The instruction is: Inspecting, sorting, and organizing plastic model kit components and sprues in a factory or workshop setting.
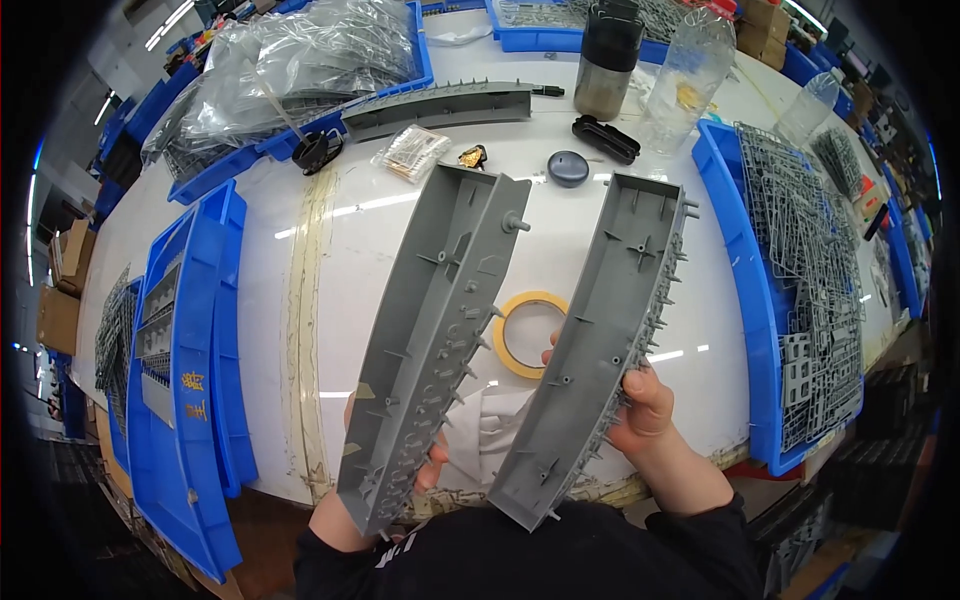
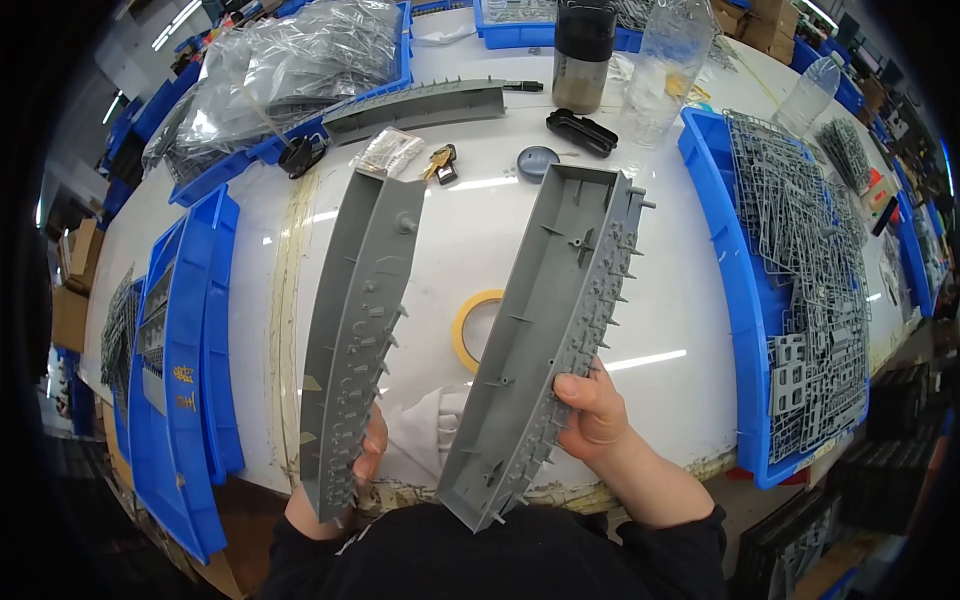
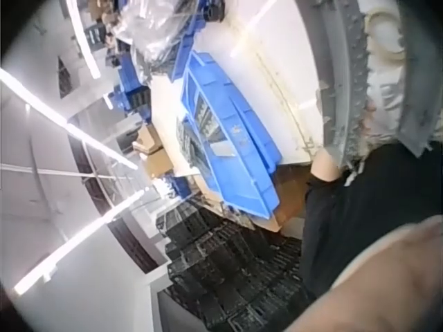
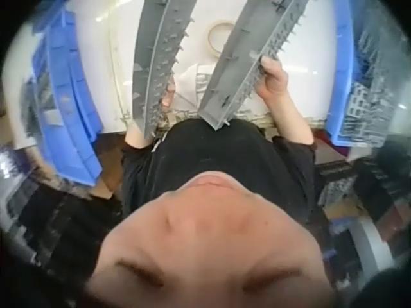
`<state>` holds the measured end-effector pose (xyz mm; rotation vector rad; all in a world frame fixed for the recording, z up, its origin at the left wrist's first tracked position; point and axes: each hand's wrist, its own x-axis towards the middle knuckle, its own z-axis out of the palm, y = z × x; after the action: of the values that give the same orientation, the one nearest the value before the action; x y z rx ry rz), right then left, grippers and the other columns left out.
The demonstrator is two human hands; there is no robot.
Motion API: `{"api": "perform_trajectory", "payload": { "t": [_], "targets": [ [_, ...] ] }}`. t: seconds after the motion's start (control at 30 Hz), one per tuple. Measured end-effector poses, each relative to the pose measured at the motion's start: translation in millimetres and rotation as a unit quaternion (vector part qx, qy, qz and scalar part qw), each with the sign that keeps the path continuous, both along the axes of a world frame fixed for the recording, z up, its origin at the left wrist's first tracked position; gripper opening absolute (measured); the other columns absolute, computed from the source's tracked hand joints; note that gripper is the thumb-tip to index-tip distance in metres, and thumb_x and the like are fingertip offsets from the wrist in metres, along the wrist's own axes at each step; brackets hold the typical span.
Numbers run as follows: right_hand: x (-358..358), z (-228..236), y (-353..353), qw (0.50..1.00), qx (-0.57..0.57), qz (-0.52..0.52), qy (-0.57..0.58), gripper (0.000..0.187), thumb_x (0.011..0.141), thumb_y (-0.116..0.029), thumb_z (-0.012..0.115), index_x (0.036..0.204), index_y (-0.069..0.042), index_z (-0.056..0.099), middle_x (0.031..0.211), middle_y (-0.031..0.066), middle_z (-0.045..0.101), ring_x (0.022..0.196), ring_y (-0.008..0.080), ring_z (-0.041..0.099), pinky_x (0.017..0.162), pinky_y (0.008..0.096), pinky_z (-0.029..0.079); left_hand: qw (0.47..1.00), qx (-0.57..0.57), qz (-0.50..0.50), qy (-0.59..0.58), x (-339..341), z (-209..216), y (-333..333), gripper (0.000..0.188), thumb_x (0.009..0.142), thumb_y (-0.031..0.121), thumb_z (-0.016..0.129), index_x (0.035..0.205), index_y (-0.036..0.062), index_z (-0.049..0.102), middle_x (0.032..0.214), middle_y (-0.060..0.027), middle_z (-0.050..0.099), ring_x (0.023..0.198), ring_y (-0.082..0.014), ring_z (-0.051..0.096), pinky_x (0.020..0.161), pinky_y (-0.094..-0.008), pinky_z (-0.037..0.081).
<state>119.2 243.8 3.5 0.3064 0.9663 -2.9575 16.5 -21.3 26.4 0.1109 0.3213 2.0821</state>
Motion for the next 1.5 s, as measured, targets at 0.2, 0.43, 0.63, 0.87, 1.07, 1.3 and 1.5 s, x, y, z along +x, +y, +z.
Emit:
{"api": "perform_trajectory", "payload": {
  "t": [0.2,0.43,0.63,0.87,1.07,1.3,1.5],
  "targets": [
    [-5.4,1.7,-2.9,1.0,-0.02,-0.002,0.012,0.087,0.07,-0.027,0.067,0.145,-0.008,0.028,0.132,0.0202,0.046,0.124,0.036,0.046,0.099,0.0481,0.044,0.943,-0.244,0.124,0.191,-3.5,-20.6,-2.8,0.072,0.067,0.037,0.062,0.124,-0.0065,0.053,0.117,-0.022,0.059,0.095,-0.0301,0.061,0.08,-0.0398,0.05],
    [-16.7,7.9,-9.7,0.998,-0.043,-0.007,0.056,0.077,0.072,-0.02,0.067,0.139,-0.005,0.034,0.126,0.0193,0.052,0.115,0.0332,0.055,0.095,0.0449,0.048,0.928,-0.242,0.085,0.27,-6.0,2.0,-6.4,0.076,0.065,0.034,0.061,0.129,-0.0053,0.049,0.12,-0.0164,0.059,0.102,-0.0262,0.057,0.089,-0.0363,0.043],
    [-17.0,4.5,-7.7,1.0,0.001,-0.006,0.012,0.099,0.067,-0.031,0.071,0.149,-0.011,0.018,0.129,0.0185,0.048,0.119,0.0341,0.05,0.098,0.0469,0.044,0.928,-0.267,0.096,0.243,-2.2,15.9,0.5,0.077,0.065,0.037,0.062,0.129,-0.0054,0.049,0.117,-0.0166,0.059,0.101,-0.0246,0.056,0.089,-0.0342,0.041],
    [-18.4,4.9,-9.0,0.999,0.022,-0.016,0.019,0.1,0.069,-0.034,0.071,0.149,-0.009,0.017,0.127,0.0183,0.048,0.117,0.0325,0.052,0.099,0.0456,0.044,0.928,-0.275,0.091,0.234,-6.1,4.5,-3.4,0.077,0.07,0.039,0.059,0.132,-0.0054,0.046,0.112,-0.0151,0.059,0.098,-0.0224,0.054,0.088,-0.0321,0.037],
    [-20.5,0.4,-10.4,0.999,0.028,-0.011,0.027,0.099,0.071,-0.036,0.07,0.149,-0.007,0.016,0.13,0.0197,0.046,0.117,0.0321,0.052,0.099,0.045,0.044,0.934,-0.297,0.128,0.152,-8.0,11.8,2.7,0.073,0.075,0.039,0.055,0.133,-0.0033,0.044,0.112,-0.0129,0.056,0.1,-0.0205,0.05,0.088,-0.0306,0.033],
    [-20.8,-0.8,-11.0,0.999,0.018,-0.004,0.046,0.099,0.069,-0.036,0.069,0.149,-0.009,0.016,0.134,0.0205,0.045,0.125,0.0361,0.045,0.099,0.0461,0.045,0.916,-0.32,0.157,0.182,-9.2,12.3,6.2,0.06,0.082,0.039,0.051,0.129,0.0011,0.047,0.113,-0.0106,0.055,0.101,-0.0184,0.046,0.088,-0.032,0.032],
    [-19.2,-1.6,-14.5,0.998,0.031,-0.009,0.044,0.101,0.069,-0.039,0.068,0.149,-0.008,0.015,0.132,0.0208,0.045,0.125,0.0356,0.046,0.099,0.0455,0.046,0.927,-0.325,0.156,0.107,-12.1,9.4,-0.8,0.049,0.087,0.039,0.051,0.121,0.0036,0.052,0.109,-0.0078,0.055,0.096,-0.0166,0.047,0.086,-0.0311,0.033]
  ]
}}
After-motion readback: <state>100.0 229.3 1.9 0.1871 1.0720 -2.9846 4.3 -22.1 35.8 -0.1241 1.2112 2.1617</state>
